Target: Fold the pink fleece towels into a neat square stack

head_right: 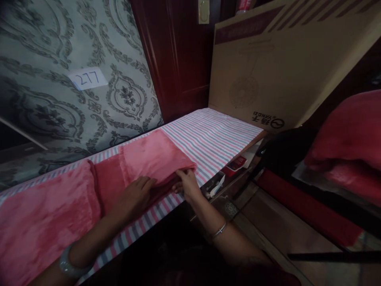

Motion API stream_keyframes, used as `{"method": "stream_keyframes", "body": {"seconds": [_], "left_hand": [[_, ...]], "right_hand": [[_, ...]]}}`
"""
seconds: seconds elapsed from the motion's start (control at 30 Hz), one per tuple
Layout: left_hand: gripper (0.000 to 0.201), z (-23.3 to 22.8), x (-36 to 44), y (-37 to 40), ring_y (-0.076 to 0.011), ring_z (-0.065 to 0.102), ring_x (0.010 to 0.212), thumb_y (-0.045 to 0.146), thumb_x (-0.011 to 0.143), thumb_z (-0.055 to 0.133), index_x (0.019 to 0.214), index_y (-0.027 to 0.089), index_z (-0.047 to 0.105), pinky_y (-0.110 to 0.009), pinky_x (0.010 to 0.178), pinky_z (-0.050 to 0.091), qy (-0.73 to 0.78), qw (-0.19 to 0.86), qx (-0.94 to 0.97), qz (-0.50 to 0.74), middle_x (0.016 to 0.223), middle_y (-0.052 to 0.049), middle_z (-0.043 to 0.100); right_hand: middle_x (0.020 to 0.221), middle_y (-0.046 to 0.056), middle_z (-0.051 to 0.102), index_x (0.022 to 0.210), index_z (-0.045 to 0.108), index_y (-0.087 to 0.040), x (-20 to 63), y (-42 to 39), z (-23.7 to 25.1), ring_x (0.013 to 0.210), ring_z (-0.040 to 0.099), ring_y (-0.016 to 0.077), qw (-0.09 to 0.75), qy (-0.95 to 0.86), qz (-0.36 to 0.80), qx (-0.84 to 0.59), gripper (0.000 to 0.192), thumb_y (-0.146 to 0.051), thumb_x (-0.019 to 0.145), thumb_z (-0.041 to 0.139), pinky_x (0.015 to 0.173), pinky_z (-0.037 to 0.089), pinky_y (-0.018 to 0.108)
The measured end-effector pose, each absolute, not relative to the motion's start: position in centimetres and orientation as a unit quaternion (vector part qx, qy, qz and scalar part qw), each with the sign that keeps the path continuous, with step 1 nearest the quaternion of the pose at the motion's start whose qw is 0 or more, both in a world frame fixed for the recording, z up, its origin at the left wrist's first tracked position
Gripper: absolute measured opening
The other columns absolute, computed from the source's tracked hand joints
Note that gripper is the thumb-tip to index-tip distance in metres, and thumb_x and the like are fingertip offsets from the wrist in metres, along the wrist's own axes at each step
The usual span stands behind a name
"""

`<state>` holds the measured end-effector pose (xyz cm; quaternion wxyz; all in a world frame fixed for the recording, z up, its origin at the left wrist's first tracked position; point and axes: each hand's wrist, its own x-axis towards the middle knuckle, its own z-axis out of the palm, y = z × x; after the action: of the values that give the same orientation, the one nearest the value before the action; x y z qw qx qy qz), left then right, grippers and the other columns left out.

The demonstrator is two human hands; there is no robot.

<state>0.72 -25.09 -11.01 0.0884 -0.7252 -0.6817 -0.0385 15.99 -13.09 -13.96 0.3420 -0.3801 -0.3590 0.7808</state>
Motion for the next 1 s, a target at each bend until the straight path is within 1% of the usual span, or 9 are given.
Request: {"method": "stream_keyframes", "body": {"seconds": [0.13, 0.23, 0.3, 0.4, 0.5, 0.57, 0.67, 0.8, 1.0], "left_hand": [[0.032, -10.9, 0.9, -26.2, -0.0254, 0.062, 0.095, 0.009, 0.089, 0.047, 0.114, 0.023, 0.061, -0.039, 0.084, 0.049, -0.662, 0.039, -0.746, -0.056, 0.101, -0.01, 0.066], [0.02, -10.0, 0.1, -26.0, -0.0223, 0.065, 0.093, 0.02, 0.093, 0.049, 0.105, 0.024, 0.064, -0.035, 0.082, 0.05, -0.633, -0.04, -0.768, -0.09, 0.098, -0.008, 0.068], [0.022, -9.2, -1.3, -24.4, -0.0202, 0.067, 0.091, 0.022, 0.095, 0.044, 0.101, 0.023, 0.066, -0.032, 0.081, 0.051, -0.642, -0.067, -0.755, -0.115, 0.097, -0.006, 0.07], [0.03, -7.8, -4.7, -19.4, -0.0207, 0.068, 0.099, 0.016, 0.093, 0.041, 0.104, 0.02, 0.069, -0.033, 0.089, 0.051, -0.7, -0.017, -0.703, -0.125, 0.104, -0.008, 0.073], [0.036, -6.8, -8.5, -12.9, -0.0211, 0.062, 0.118, 0.015, 0.094, 0.042, 0.12, 0.017, 0.067, -0.031, 0.102, 0.045, -0.79, 0.042, -0.605, -0.095, 0.125, -0.011, 0.069], [0.038, -6.6, -10.8, -8.9, -0.0233, 0.06, 0.123, 0.017, 0.094, 0.046, 0.126, 0.012, 0.064, -0.031, 0.103, 0.044, -0.822, 0.052, -0.561, -0.083, 0.131, -0.016, 0.066], [0.032, -6.9, -13.3, -4.7, -0.0273, 0.065, 0.116, 0.023, 0.094, 0.05, 0.114, 0.01, 0.071, -0.032, 0.094, 0.049, -0.852, 0.039, -0.518, -0.066, 0.121, -0.02, 0.07], [0.03, -8.8, -15.0, -2.1, -0.0277, 0.07, 0.105, 0.031, 0.095, 0.052, 0.096, 0.012, 0.075, -0.03, 0.085, 0.051, -0.873, 0.02, -0.484, -0.051, 0.107, -0.02, 0.074], [0.038, -12.1, -16.0, -1.4, -0.0295, 0.066, 0.113, 0.028, 0.1, 0.037, 0.118, 0.012, 0.067, -0.035, 0.089, 0.049, -0.886, 0.04, -0.457, -0.067, 0.119, -0.022, 0.07]], "right_hand": [[0.046, -0.008, 0.052, 0.081, 0.046, -0.022, 16.2, -12.7, -14.4, 0.031, 0.052, 0.0111, 0.34, -0.345, 0.774, -0.407, 0.025, -0.025, 0.061, 0.061, 0.03, 0.036, 0.018], [0.043, -0.007, 0.052, 0.078, 0.048, -0.021, 16.5, -13.1, -15.0, 0.031, 0.051, 0.0112, 0.351, -0.35, 0.769, -0.404, 0.027, -0.029, 0.055, 0.061, 0.03, 0.035, 0.018], [0.043, -0.007, 0.053, 0.078, 0.049, -0.021, 16.5, -13.3, -15.3, 0.032, 0.051, 0.0117, 0.356, -0.352, 0.769, -0.398, 0.03, -0.032, 0.053, 0.062, 0.031, 0.036, 0.018], [0.04, -0.007, 0.052, 0.077, 0.049, -0.022, 16.5, -13.4, -15.7, 0.03, 0.049, 0.0113, 0.343, -0.369, 0.771, -0.391, 0.032, -0.036, 0.052, 0.063, 0.032, 0.035, 0.019], [0.038, -0.007, 0.052, 0.078, 0.049, -0.022, 16.6, -13.4, -16.2, 0.029, 0.045, 0.0108, 0.331, -0.385, 0.774, -0.378, 0.033, -0.039, 0.054, 0.064, 0.033, 0.034, 0.02], [0.037, -0.006, 0.052, 0.079, 0.05, -0.022, 16.7, -13.4, -16.6, 0.029, 0.044, 0.0108, 0.332, -0.389, 0.775, -0.371, 0.033, -0.041, 0.057, 0.065, 0.033, 0.033, 0.02], [0.036, -0.005, 0.052, 0.079, 0.052, -0.022, 16.9, -13.4, -17.3, 0.028, 0.042, 0.0104, 0.329, -0.398, 0.774, -0.367, 0.034, -0.046, 0.061, 0.068, 0.033, 0.03, 0.02], [0.037, -0.005, 0.051, 0.076, 0.052, -0.021, 17.2, -13.4, -17.6, 0.029, 0.041, 0.0095, 0.318, -0.377, 0.789, -0.366, 0.038, -0.05, 0.063, 0.073, 0.033, 0.03, 0.019], [0.043, -0.007, 0.052, 0.077, 0.053, -0.021, 18.0, -13.8, -17.2, 0.032, 0.042, 0.0082, 0.344, -0.303, 0.804, -0.379, 0.049, -0.055, 0.057, 0.082, 0.031, 0.032, 0.018]]}}
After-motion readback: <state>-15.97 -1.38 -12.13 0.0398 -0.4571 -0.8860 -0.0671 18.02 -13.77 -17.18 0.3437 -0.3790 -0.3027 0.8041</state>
